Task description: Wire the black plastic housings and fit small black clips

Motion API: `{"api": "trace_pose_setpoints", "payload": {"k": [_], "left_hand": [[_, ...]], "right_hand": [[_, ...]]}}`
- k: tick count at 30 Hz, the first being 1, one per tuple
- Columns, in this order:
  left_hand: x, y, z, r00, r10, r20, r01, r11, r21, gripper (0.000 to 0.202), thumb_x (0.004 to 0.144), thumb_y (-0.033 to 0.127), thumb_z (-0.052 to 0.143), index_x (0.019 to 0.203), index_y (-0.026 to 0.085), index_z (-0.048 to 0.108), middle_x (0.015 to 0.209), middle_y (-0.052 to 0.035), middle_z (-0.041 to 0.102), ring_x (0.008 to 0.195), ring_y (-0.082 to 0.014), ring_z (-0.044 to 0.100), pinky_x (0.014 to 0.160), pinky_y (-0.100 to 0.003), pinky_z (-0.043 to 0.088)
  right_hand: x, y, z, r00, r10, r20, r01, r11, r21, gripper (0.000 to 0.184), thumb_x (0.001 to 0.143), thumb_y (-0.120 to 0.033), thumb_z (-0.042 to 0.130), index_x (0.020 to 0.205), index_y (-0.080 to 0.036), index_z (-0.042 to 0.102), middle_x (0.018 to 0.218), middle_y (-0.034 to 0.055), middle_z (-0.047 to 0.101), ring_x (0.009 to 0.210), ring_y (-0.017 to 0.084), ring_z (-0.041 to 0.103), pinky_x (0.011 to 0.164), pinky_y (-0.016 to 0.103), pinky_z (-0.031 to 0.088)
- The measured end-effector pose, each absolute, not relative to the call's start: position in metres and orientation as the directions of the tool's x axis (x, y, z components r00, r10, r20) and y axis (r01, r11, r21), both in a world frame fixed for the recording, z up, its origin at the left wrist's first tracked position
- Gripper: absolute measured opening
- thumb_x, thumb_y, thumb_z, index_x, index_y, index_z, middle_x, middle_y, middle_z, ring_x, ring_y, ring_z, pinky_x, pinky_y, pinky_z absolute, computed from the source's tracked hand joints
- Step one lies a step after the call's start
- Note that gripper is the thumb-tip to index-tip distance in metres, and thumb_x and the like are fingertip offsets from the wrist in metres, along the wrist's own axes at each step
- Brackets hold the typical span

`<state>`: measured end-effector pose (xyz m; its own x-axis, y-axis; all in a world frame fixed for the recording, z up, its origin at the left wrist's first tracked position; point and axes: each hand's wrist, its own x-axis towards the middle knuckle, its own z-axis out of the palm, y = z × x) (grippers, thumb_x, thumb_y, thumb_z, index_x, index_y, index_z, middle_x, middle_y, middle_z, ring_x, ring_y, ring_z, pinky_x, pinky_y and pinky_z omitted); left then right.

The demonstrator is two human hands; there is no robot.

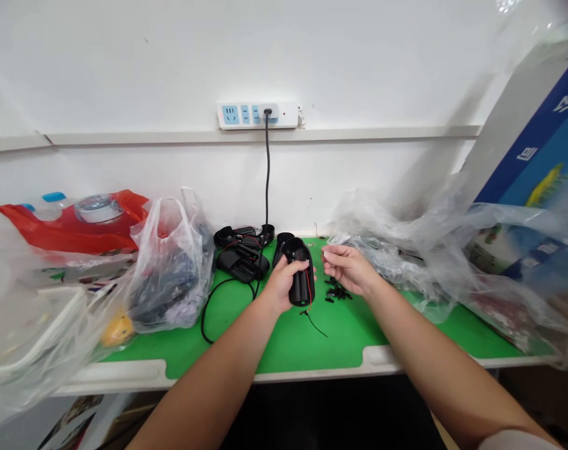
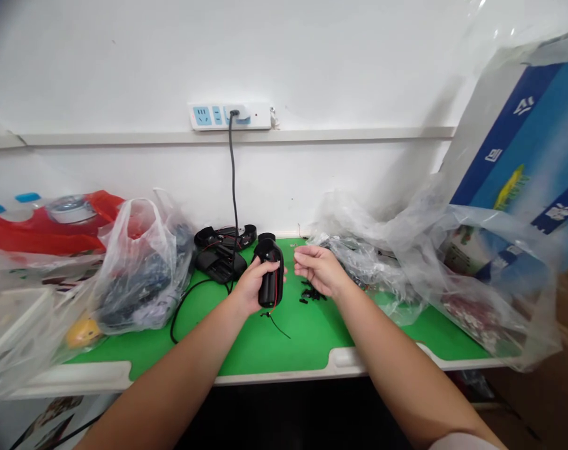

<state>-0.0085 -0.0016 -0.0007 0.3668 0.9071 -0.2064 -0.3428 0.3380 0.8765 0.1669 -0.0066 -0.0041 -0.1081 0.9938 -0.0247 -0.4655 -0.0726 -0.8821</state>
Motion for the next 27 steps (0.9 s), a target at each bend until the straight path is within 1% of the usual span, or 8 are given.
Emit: {"api": "trace_pose_setpoints", "payload": {"k": [3,6,12,14,18,20,24,27], "left_hand": [[-0.009,-0.002,-0.001,0.350,0.918,-0.186,-0.341,0.309,0.888,0.040,0.062,0.031,0.067,0.096,0.026,0.048,0.075,0.0000,0.062,0.057,-0.0138,0.061,0.050,-0.024,0.048],[-0.008,-0.003,0.000,0.332,0.931,-0.154,-0.350,0.274,0.896,0.041,0.061,0.030,0.069,0.096,0.027,0.047,0.072,0.0032,0.059,0.056,-0.0129,0.060,0.051,-0.024,0.048],[-0.008,-0.003,0.001,0.332,0.931,-0.151,-0.336,0.266,0.903,0.047,0.057,0.032,0.072,0.096,0.026,0.047,0.074,0.0037,0.058,0.057,-0.0130,0.060,0.051,-0.024,0.047],[-0.008,-0.003,-0.001,0.334,0.931,-0.150,-0.333,0.266,0.905,0.047,0.057,0.033,0.072,0.096,0.026,0.046,0.074,0.0029,0.059,0.058,-0.0135,0.060,0.052,-0.024,0.048],[-0.008,-0.002,-0.004,0.340,0.929,-0.142,-0.318,0.256,0.913,0.048,0.057,0.034,0.071,0.097,0.025,0.046,0.077,0.0002,0.062,0.060,-0.0146,0.061,0.053,-0.025,0.048],[-0.008,-0.002,-0.005,0.339,0.931,-0.135,-0.309,0.245,0.919,0.049,0.057,0.034,0.071,0.097,0.025,0.045,0.077,0.0006,0.062,0.060,-0.0148,0.061,0.053,-0.026,0.048],[-0.006,-0.003,-0.004,0.321,0.940,-0.114,-0.320,0.221,0.921,0.048,0.057,0.032,0.072,0.095,0.024,0.046,0.073,0.0040,0.058,0.056,-0.0121,0.058,0.053,-0.025,0.048],[-0.003,-0.005,-0.003,0.297,0.950,-0.099,-0.338,0.202,0.919,0.047,0.056,0.028,0.073,0.095,0.023,0.048,0.073,0.0047,0.057,0.057,-0.0103,0.057,0.055,-0.024,0.048]], "right_hand": [[0.160,-0.011,-0.004,-0.177,0.979,-0.102,-0.498,-0.178,-0.849,0.032,0.058,-0.015,0.080,0.087,-0.012,0.068,0.064,0.0014,0.067,0.053,0.009,0.063,0.055,0.016,0.055],[0.159,-0.012,-0.005,-0.216,0.964,-0.156,-0.514,-0.248,-0.821,0.027,0.057,-0.011,0.080,0.081,-0.012,0.068,0.071,0.0042,0.070,0.066,0.013,0.068,0.062,0.017,0.057],[0.162,-0.010,-0.008,-0.268,0.952,-0.147,-0.568,-0.279,-0.774,0.019,0.065,-0.014,0.076,0.079,-0.012,0.064,0.077,0.0032,0.069,0.077,0.013,0.069,0.068,0.015,0.056],[0.161,-0.009,-0.008,-0.285,0.947,-0.147,-0.587,-0.293,-0.755,0.020,0.065,-0.014,0.076,0.079,-0.013,0.063,0.074,0.0014,0.068,0.070,0.011,0.068,0.064,0.015,0.056],[0.161,-0.008,-0.008,-0.344,0.929,-0.139,-0.616,-0.335,-0.713,0.022,0.064,-0.018,0.077,0.079,-0.014,0.061,0.066,-0.0029,0.064,0.050,0.004,0.059,0.049,0.011,0.051],[0.160,-0.008,-0.007,-0.340,0.929,-0.145,-0.618,-0.337,-0.711,0.022,0.063,-0.018,0.079,0.077,-0.013,0.062,0.065,-0.0029,0.064,0.049,0.003,0.058,0.049,0.010,0.051],[0.155,-0.011,-0.008,-0.268,0.947,-0.180,-0.559,-0.304,-0.771,0.023,0.060,-0.018,0.080,0.075,-0.011,0.064,0.059,0.0003,0.064,0.051,0.008,0.062,0.050,0.013,0.054],[0.152,-0.012,-0.009,-0.214,0.966,-0.149,-0.501,-0.239,-0.832,0.022,0.062,-0.021,0.080,0.074,-0.011,0.064,0.055,0.0015,0.064,0.047,0.008,0.061,0.047,0.012,0.052]]}}
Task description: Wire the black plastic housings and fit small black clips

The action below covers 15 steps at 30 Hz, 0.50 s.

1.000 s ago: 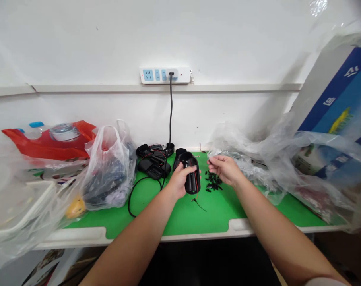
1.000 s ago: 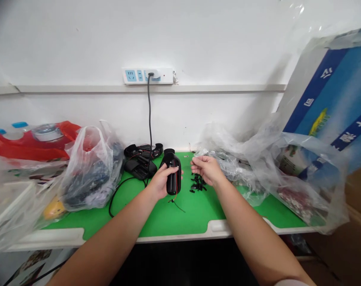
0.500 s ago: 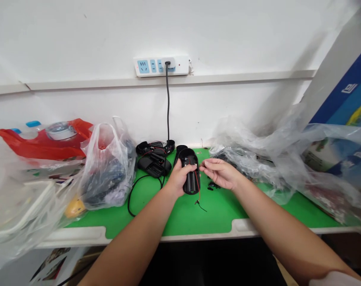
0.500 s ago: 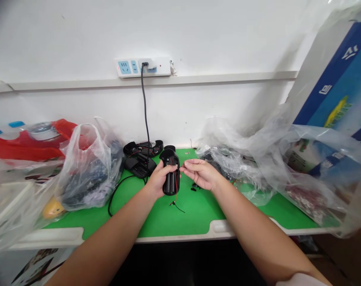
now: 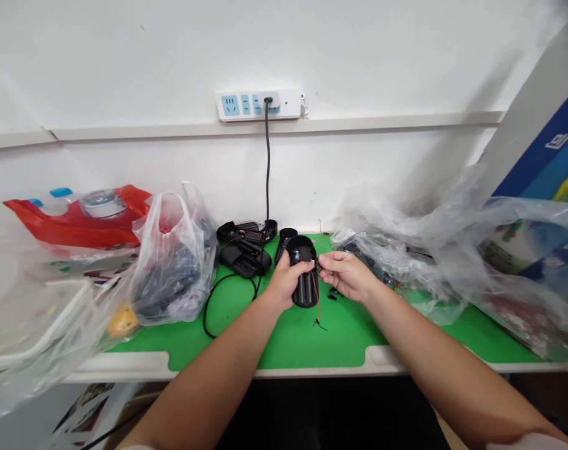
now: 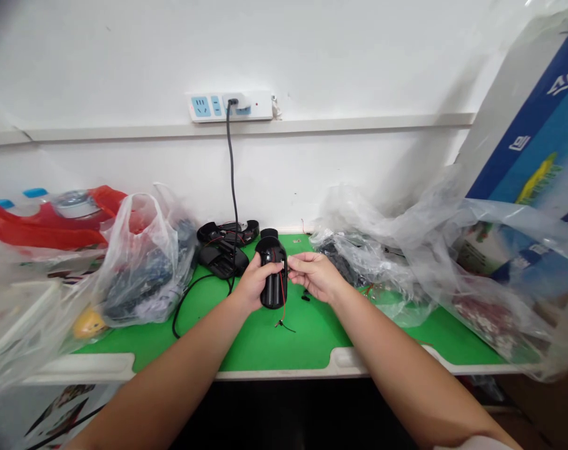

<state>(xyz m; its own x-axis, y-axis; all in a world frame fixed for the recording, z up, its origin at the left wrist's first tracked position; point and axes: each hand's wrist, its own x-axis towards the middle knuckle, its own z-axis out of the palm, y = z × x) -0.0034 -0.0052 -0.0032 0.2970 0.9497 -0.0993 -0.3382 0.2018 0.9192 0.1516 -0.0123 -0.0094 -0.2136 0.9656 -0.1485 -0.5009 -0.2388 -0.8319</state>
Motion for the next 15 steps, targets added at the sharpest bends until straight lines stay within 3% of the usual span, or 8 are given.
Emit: {"api": "trace_pose_setpoints", "payload": {"k": [8,15], "left_hand": [[-0.0011,-0.0058,-0.0052,0.274,0.959,-0.067,-0.360,0.168,0.918,0.043,0.057,0.027,0.072,0.093,0.023,0.049,0.074,0.0053,0.055,0.059,-0.0093,0.057,0.055,-0.023,0.048],[-0.0020,-0.0061,-0.0055,0.305,0.948,-0.086,-0.371,0.202,0.906,0.051,0.056,0.029,0.074,0.100,0.025,0.049,0.075,0.0049,0.057,0.059,-0.0093,0.057,0.056,-0.024,0.048]], "right_hand": [[0.1481,-0.0155,-0.0081,-0.173,0.982,-0.080,-0.435,-0.149,-0.888,0.025,0.060,-0.023,0.081,0.074,-0.013,0.063,0.055,0.0010,0.063,0.046,0.008,0.060,0.046,0.014,0.052],[0.1474,-0.0156,-0.0105,-0.184,0.971,-0.155,-0.501,-0.228,-0.835,0.026,0.058,-0.020,0.082,0.068,-0.015,0.059,0.053,-0.0020,0.061,0.046,0.008,0.060,0.046,0.013,0.052]]}}
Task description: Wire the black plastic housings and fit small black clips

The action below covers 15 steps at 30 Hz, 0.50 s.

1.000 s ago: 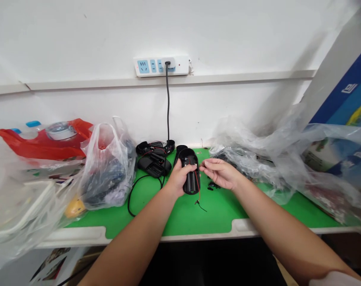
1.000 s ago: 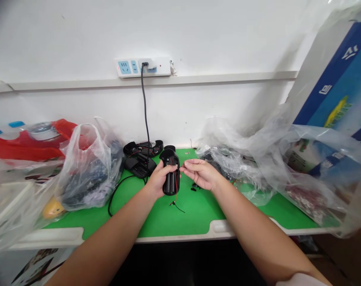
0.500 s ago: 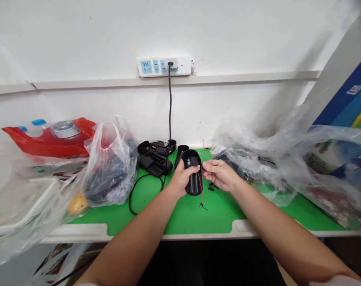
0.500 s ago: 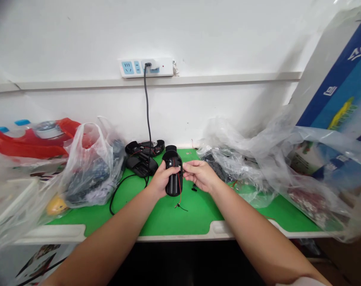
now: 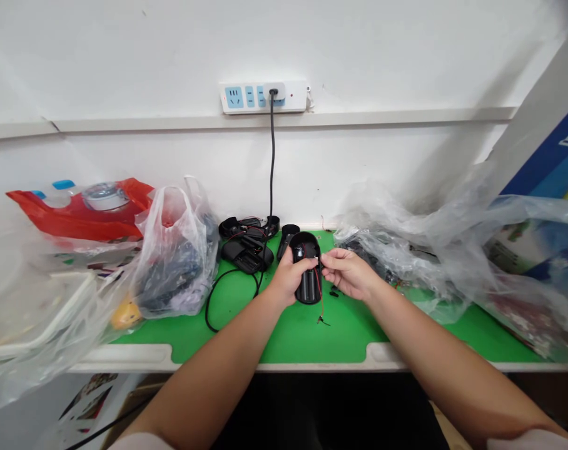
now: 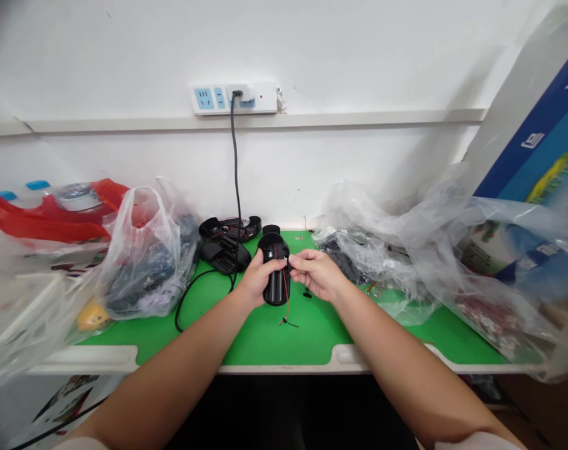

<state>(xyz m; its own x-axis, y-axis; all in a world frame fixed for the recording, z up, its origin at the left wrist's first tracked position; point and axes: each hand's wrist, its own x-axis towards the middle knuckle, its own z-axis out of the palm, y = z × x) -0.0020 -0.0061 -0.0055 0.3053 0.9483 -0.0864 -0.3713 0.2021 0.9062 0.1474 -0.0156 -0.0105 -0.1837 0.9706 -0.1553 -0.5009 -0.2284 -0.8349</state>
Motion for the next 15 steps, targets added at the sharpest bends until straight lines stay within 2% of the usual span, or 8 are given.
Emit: {"api": "trace_pose_setpoints", "payload": {"k": [15], "left_hand": [[-0.0029,-0.0081,-0.0027,0.348,0.932,-0.099,-0.389,0.239,0.890,0.047,0.056,0.031,0.074,0.094,0.024,0.048,0.074,0.0045,0.057,0.060,-0.0097,0.057,0.059,-0.025,0.048]], "right_hand": [[0.1467,-0.0170,-0.0095,-0.202,0.965,-0.164,-0.552,-0.251,-0.796,0.029,0.058,-0.020,0.081,0.065,-0.016,0.054,0.050,-0.0035,0.060,0.045,0.007,0.059,0.045,0.012,0.051]]}}
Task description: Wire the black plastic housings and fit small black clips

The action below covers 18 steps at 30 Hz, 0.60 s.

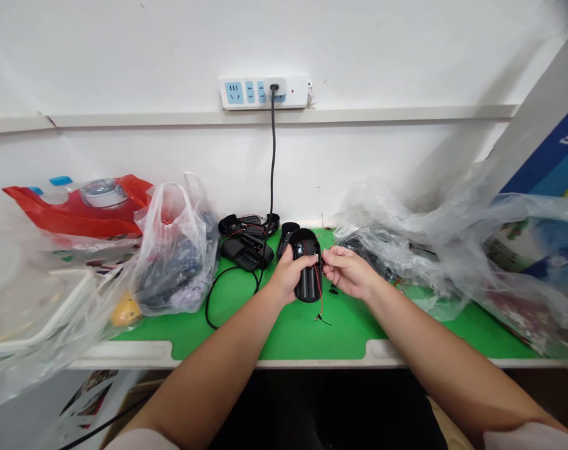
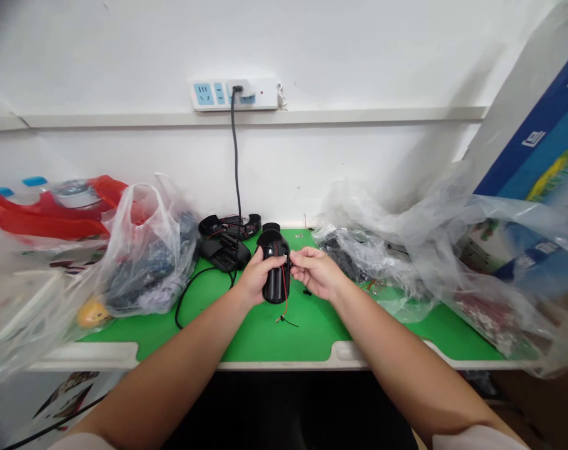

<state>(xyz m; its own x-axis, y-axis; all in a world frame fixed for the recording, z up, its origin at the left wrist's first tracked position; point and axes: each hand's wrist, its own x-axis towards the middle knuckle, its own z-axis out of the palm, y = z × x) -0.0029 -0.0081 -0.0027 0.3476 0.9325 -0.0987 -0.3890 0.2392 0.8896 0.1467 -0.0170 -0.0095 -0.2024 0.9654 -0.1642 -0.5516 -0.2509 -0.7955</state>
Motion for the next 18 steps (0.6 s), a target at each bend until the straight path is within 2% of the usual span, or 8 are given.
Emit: {"api": "trace_pose_setpoints", "payload": {"k": [7,18], "left_hand": [[-0.0025,-0.0095,-0.0008,0.339,0.937,-0.087,-0.394,0.226,0.891,0.043,0.059,0.027,0.072,0.094,0.024,0.047,0.073,0.0043,0.057,0.060,-0.0097,0.057,0.058,-0.024,0.049],[-0.0027,-0.0110,-0.0020,0.292,0.955,-0.045,-0.351,0.151,0.924,0.048,0.061,0.026,0.071,0.105,0.025,0.050,0.082,0.0019,0.061,0.066,-0.0101,0.059,0.064,-0.025,0.050]], "right_hand": [[0.1482,-0.0166,-0.0097,-0.212,0.965,-0.157,-0.546,-0.250,-0.799,0.028,0.059,-0.022,0.081,0.066,-0.016,0.055,0.052,-0.0026,0.061,0.047,0.008,0.060,0.046,0.014,0.051],[0.1474,-0.0182,-0.0085,-0.195,0.966,-0.171,-0.477,-0.245,-0.844,0.029,0.060,-0.028,0.080,0.065,-0.015,0.055,0.050,-0.0021,0.060,0.045,0.007,0.056,0.046,0.015,0.046]]}}
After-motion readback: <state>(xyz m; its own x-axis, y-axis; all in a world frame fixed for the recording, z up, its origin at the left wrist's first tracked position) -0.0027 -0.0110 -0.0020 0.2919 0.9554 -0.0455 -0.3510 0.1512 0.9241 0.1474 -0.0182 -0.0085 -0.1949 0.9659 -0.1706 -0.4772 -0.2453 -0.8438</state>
